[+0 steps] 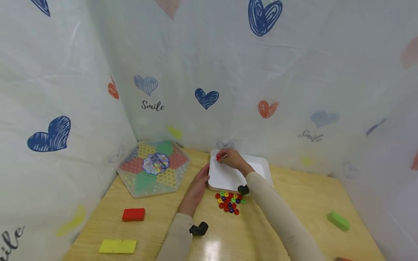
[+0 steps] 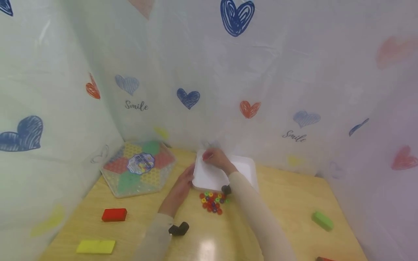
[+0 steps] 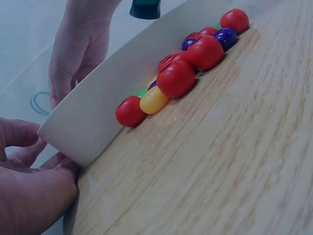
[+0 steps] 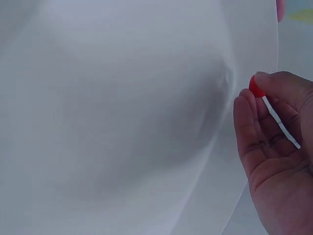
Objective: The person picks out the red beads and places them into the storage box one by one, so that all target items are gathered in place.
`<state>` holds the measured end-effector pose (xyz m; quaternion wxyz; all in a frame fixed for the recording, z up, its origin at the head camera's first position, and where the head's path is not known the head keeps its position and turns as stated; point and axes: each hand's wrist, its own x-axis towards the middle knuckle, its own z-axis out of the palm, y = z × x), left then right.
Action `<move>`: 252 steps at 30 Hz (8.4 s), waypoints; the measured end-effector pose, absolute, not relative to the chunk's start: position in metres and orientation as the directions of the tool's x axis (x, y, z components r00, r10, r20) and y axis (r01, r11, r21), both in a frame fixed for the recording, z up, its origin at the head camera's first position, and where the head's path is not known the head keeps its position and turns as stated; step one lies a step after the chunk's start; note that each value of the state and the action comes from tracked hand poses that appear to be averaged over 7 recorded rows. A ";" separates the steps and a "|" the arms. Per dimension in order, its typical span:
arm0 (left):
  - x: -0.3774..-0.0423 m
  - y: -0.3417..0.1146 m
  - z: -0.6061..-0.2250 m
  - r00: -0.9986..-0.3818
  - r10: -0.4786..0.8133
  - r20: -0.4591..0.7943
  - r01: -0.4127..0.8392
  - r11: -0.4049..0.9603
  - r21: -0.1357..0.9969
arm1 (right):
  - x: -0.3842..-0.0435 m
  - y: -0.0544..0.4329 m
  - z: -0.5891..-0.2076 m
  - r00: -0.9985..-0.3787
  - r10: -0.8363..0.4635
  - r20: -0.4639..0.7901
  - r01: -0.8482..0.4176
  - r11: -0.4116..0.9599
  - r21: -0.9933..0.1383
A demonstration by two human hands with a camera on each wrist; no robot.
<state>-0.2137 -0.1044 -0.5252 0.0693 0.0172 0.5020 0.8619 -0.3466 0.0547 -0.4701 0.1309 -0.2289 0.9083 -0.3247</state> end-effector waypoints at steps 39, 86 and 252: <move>-0.225 -0.103 -0.531 -0.992 0.105 -0.066 -0.109 -0.485 0.868 | -0.327 0.077 -0.420 -0.870 -0.484 -0.097 -0.353 0.747 -0.563; -0.231 -0.107 -0.527 -0.991 0.071 -0.116 -0.136 -0.535 0.834 | -0.170 0.133 -0.483 -0.749 -0.656 -0.098 -0.477 0.636 -0.607; -0.227 -0.106 -0.527 -0.993 0.055 -0.100 -0.114 -0.545 0.830 | -0.186 0.139 -0.489 -0.710 -0.704 0.020 -0.603 0.594 -0.533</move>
